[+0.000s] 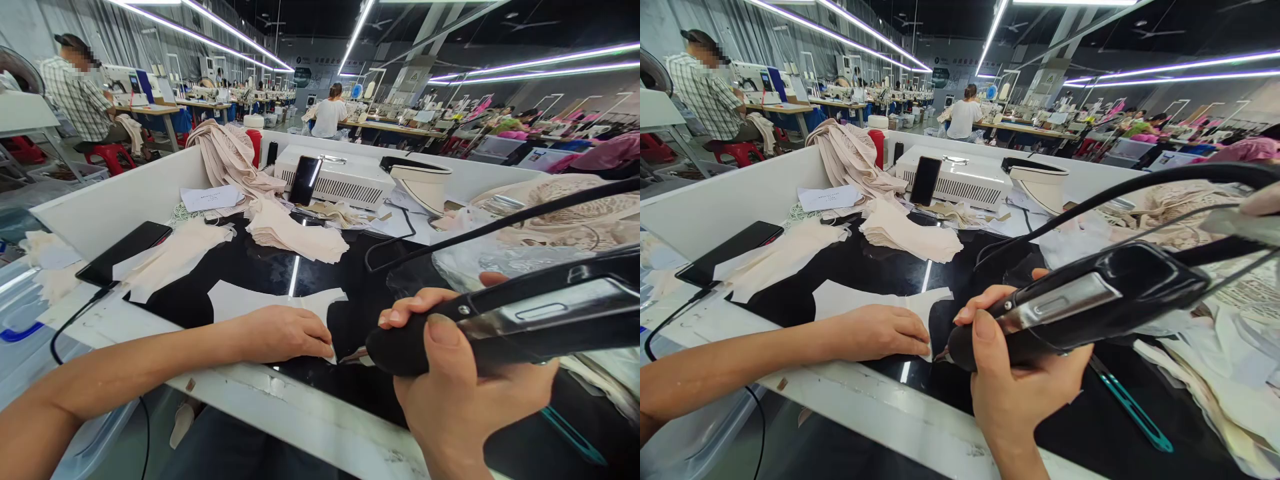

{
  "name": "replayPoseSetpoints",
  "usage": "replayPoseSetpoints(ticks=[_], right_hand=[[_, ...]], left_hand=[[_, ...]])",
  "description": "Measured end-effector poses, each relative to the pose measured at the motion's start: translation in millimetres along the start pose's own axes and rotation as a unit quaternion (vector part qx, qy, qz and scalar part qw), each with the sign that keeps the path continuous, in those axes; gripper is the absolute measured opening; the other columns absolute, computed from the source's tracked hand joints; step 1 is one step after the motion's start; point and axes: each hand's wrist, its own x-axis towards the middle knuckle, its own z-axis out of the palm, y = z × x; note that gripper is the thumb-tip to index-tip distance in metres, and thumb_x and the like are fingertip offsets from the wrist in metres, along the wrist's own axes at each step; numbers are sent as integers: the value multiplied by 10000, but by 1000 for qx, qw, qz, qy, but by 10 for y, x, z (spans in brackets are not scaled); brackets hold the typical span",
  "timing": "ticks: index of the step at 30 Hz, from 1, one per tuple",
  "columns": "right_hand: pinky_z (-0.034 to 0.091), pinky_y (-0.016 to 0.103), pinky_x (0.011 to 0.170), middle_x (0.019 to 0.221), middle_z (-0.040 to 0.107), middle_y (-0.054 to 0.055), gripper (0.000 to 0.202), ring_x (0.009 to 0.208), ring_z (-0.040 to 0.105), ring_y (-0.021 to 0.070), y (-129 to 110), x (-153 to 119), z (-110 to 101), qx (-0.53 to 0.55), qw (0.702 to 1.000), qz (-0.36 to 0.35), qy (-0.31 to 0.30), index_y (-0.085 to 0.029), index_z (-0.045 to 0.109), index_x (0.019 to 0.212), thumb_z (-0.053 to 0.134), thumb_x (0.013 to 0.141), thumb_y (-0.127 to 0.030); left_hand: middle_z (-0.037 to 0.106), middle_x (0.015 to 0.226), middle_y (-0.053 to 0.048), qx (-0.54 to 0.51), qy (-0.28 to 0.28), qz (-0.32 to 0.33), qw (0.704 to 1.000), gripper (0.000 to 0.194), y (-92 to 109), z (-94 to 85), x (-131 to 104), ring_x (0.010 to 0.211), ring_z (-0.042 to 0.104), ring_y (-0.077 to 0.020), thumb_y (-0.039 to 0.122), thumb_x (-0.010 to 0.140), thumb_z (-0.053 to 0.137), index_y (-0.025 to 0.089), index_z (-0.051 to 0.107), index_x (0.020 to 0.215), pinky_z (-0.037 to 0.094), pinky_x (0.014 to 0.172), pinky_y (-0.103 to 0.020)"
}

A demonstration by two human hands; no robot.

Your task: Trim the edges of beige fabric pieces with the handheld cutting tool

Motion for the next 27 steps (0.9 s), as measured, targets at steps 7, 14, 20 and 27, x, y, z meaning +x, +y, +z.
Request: replayPoseSetpoints(ticks=[7,14,20,27], right_hand=[[642,368,539,834,781,-80,627,568,699,206,5,19,28,21,1000,2,4,-353,794,1268,1168,774,-454],[658,360,552,836,784,-81,627,570,707,194,32,-2,15,19,1000,-3,-8,-349,783,1281,1174,810,-486],[682,374,571,839,781,-88,577,574,713,191,23,-13,8,-13,1000,-2,-8,-347,768,1292,1127,849,-437],[674,372,531,829,767,-79,624,554,705,196,26,-2,48,27,1000,-8,-1,-323,773,1286,1153,812,-463]], left_hand=[[944,1403,-89,-12,2,-12,1000,286,18,-20,22,1339,889,-229,65,1224,785,241,949,1380,669,1182,-274],[943,1411,-78,-13,-20,-25,999,276,37,-35,52,1354,884,-222,90,1252,753,245,937,1387,652,1204,-270],[940,1420,-68,-26,-11,-28,999,315,25,-37,38,1362,879,-215,51,1223,762,265,938,1374,651,1203,-268],[941,1395,-78,-20,6,-14,1000,276,7,-12,25,1327,887,-223,74,1222,794,256,946,1365,668,1174,-269]])
